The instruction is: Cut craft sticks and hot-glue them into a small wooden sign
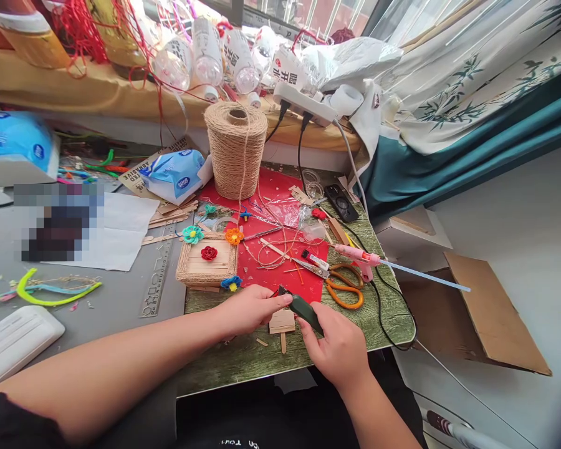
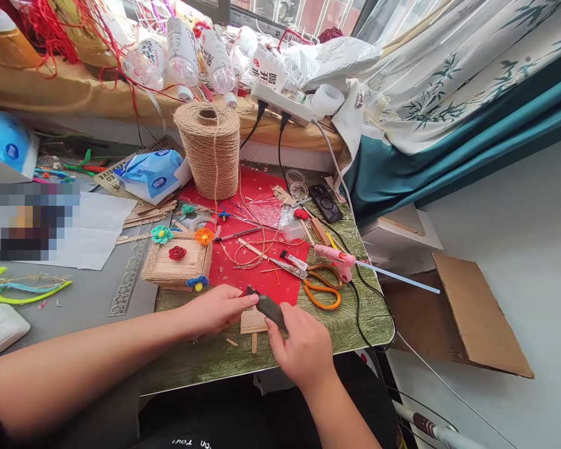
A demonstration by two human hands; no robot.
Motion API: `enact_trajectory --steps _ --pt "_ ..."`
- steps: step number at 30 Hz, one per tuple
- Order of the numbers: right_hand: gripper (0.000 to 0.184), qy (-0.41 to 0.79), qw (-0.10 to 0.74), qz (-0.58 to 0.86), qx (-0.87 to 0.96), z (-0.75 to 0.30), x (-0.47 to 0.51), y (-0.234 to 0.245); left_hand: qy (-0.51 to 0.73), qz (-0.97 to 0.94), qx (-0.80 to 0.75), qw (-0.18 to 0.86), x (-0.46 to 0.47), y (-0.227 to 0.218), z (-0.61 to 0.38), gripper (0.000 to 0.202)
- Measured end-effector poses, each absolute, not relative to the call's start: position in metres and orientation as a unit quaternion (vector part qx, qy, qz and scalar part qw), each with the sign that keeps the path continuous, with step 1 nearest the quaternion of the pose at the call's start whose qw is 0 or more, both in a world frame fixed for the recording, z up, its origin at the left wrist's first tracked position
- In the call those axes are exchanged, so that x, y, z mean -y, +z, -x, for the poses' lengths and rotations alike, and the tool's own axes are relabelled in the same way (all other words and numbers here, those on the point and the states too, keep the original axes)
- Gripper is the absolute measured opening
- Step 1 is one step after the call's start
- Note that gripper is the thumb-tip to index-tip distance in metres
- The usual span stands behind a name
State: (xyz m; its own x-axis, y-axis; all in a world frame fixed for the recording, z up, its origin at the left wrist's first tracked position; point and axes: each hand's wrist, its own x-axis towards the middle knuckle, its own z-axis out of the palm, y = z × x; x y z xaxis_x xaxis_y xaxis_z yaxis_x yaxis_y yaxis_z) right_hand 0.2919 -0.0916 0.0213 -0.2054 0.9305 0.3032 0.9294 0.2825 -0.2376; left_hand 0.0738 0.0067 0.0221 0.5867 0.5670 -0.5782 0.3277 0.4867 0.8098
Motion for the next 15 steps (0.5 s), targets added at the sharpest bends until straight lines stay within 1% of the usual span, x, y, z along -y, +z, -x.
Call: enact_trajectory --steps 3,7,11,15 --pt "0.025 -0.006 0.195 0.598 0.777 -0.291 0.092 0.019 0.057 -0.503 -0.437 0.743 -0.007 0.022 -0.073 0.076" --pt "0.025 0.001 0.197 0.605 0.771 -0.29 0.093 0.02 0.054 -0.505 -0.434 0.744 -0.008 0.022 -0.073 0.076" --pt "0.025 0.007 0.195 0.648 0.736 -0.298 0.091 0.02 0.049 -0.517 -0.445 0.73 -0.007 0.023 -0.073 0.077" --pt "0.026 0.006 0.21 0.682 0.701 -0.307 0.09 0.02 0.047 -0.51 -0.454 0.729 -0.007 0.023 -0.074 0.077"
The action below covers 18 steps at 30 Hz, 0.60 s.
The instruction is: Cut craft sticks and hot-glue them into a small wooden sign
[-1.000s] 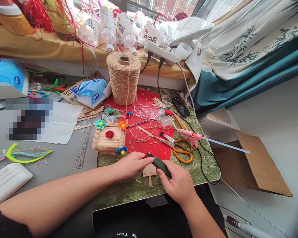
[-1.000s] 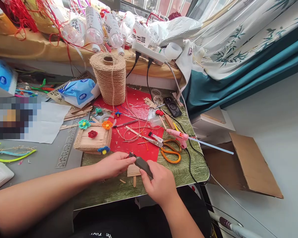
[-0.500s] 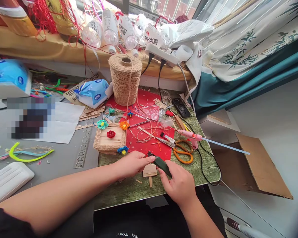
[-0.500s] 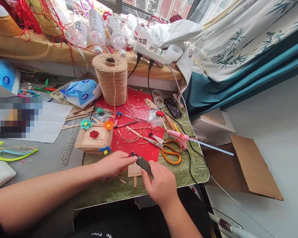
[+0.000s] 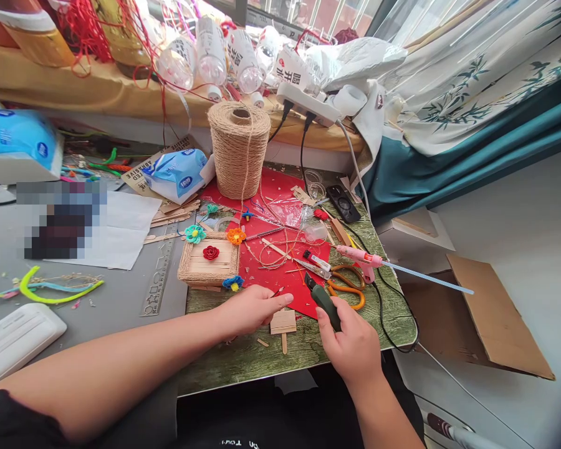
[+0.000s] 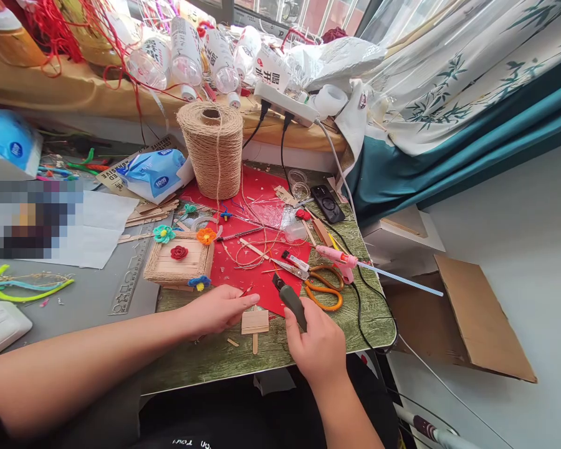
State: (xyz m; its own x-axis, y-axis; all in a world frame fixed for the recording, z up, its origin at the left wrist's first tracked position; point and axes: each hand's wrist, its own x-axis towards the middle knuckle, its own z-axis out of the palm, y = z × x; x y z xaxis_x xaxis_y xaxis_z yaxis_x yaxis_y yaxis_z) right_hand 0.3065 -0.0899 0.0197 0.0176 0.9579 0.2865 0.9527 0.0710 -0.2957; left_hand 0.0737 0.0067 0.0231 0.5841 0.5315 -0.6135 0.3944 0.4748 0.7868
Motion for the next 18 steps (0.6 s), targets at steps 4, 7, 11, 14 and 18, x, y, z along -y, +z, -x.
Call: enact_trajectory --steps 4,7,11,14,18 --pt "0.027 0.045 0.215 0.675 0.705 -0.302 0.093 0.019 0.065 -0.473 -0.44 0.761 -0.007 0.019 -0.075 0.07" --pt "0.027 0.075 0.206 0.671 0.709 -0.294 0.094 0.019 0.1 -0.435 -0.404 0.798 -0.005 0.015 -0.076 0.056" --pt "0.025 0.107 0.194 0.661 0.717 -0.286 0.093 0.021 0.153 -0.467 -0.398 0.775 0.0 0.009 -0.077 0.044" --pt "0.024 0.126 0.187 0.66 0.717 -0.284 0.093 0.023 0.171 -0.496 -0.392 0.756 0.003 0.004 -0.078 0.044" --pt "0.024 0.142 0.18 0.657 0.719 -0.284 0.093 0.022 0.169 -0.504 -0.39 0.752 0.003 0.002 -0.077 0.037"
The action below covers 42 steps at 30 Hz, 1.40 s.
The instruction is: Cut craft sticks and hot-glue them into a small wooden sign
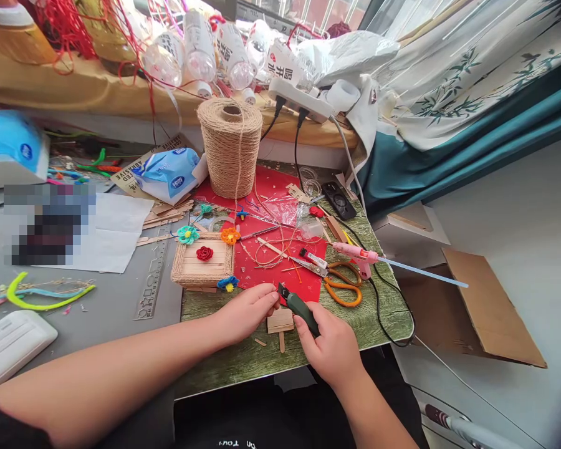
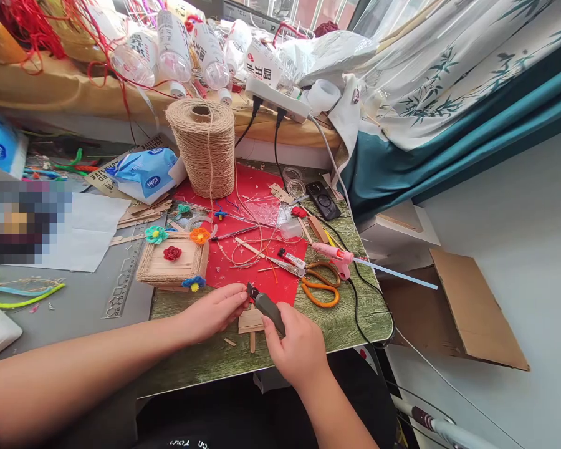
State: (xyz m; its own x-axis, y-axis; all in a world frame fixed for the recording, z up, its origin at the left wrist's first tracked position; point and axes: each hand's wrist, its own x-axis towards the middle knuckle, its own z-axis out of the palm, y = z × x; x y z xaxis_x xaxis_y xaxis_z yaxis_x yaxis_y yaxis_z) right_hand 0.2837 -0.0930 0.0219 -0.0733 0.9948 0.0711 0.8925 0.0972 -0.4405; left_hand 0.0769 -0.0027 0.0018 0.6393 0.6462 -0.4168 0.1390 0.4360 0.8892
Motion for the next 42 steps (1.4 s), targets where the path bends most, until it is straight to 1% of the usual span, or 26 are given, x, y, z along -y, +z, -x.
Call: enact_trajectory --steps 2,4,8,12,19,28,32,37,39,42 --pt "0.025 0.144 0.177 0.654 0.722 -0.284 0.093 0.02 0.165 -0.51 -0.391 0.748 0.002 0.004 -0.076 0.031" --pt "0.026 0.143 0.176 0.653 0.723 -0.284 0.093 0.019 0.168 -0.528 -0.389 0.736 0.001 0.006 -0.076 0.03" --pt "0.026 0.146 0.174 0.65 0.726 -0.284 0.092 0.02 0.174 -0.581 -0.388 0.694 0.0 0.011 -0.075 0.041" --pt "0.026 0.138 0.172 0.65 0.727 -0.285 0.092 0.022 0.164 -0.602 -0.392 0.676 -0.001 0.014 -0.075 0.043" --pt "0.026 0.126 0.173 0.662 0.719 -0.284 0.095 0.022 0.156 -0.601 -0.399 0.675 -0.003 0.016 -0.077 0.044" --pt "0.025 0.106 0.18 0.666 0.716 -0.283 0.096 0.027 0.14 -0.579 -0.418 0.686 -0.004 0.017 -0.077 0.053" --pt "0.025 0.065 0.181 0.659 0.727 -0.283 0.094 0.027 0.134 -0.565 -0.424 0.695 -0.003 0.016 -0.077 0.054" --pt "0.027 0.01 0.191 0.678 0.71 -0.29 0.092 0.027 0.124 -0.572 -0.431 0.687 -0.003 0.012 -0.076 0.061" --pt "0.028 0.012 0.198 0.689 0.697 -0.295 0.092 0.028 0.133 -0.565 -0.432 0.69 -0.002 0.012 -0.076 0.061" --pt "0.028 0.042 0.202 0.686 0.698 -0.296 0.093 0.028 0.155 -0.534 -0.429 0.712 -0.001 0.009 -0.077 0.054"
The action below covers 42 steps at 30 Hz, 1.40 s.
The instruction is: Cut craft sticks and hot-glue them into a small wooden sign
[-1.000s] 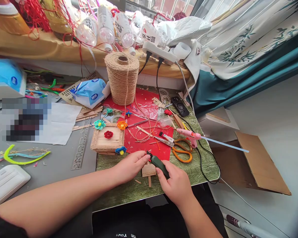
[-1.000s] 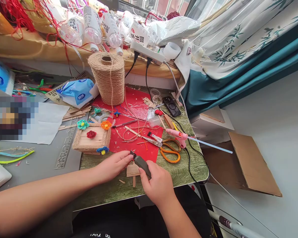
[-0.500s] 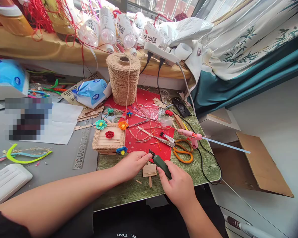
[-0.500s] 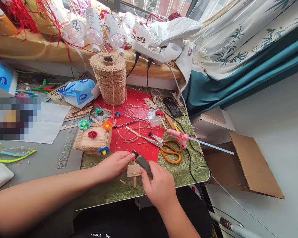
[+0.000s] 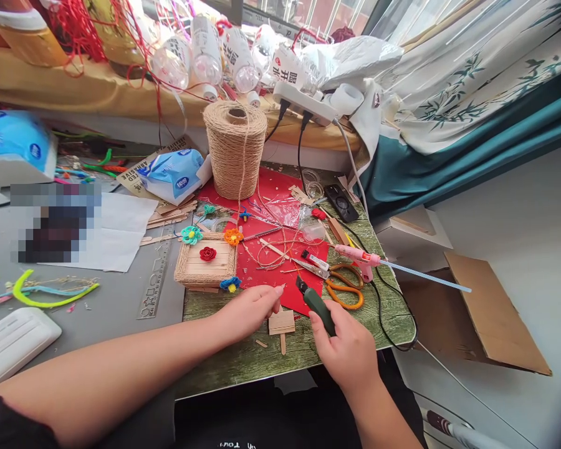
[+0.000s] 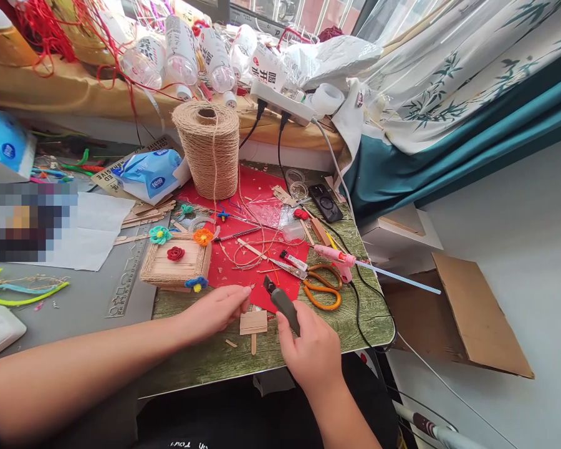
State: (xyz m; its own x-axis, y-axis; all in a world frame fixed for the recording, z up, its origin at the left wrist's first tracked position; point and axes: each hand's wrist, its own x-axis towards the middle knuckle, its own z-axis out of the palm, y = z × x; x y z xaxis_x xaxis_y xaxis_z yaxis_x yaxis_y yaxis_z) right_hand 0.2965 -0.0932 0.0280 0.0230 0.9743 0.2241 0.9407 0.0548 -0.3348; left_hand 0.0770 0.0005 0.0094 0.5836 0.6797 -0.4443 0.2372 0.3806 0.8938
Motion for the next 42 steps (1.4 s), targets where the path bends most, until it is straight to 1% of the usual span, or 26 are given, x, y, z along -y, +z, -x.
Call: enact_trajectory --steps 4,11,15,20,26,42 --pt "0.026 0.087 0.182 0.675 0.709 -0.289 0.096 0.026 0.187 -0.537 -0.406 0.715 0.003 0.002 -0.077 0.044" --pt "0.026 0.119 0.166 0.67 0.713 -0.283 0.095 0.025 0.21 -0.55 -0.38 0.713 0.004 -0.01 -0.078 0.039" --pt "0.026 0.132 0.16 0.669 0.714 -0.285 0.095 0.025 0.215 -0.548 -0.374 0.717 0.004 -0.007 -0.078 0.036" --pt "0.027 0.137 0.151 0.666 0.717 -0.287 0.096 0.022 0.2 -0.547 -0.384 0.717 0.003 0.004 -0.078 0.027" --pt "0.027 0.13 0.15 0.664 0.72 -0.284 0.094 0.024 0.182 -0.586 -0.392 0.685 0.0 0.014 -0.078 0.04" --pt "0.026 0.119 0.177 0.668 0.713 -0.283 0.1 0.025 0.16 -0.574 -0.396 0.698 -0.002 0.011 -0.078 0.047"
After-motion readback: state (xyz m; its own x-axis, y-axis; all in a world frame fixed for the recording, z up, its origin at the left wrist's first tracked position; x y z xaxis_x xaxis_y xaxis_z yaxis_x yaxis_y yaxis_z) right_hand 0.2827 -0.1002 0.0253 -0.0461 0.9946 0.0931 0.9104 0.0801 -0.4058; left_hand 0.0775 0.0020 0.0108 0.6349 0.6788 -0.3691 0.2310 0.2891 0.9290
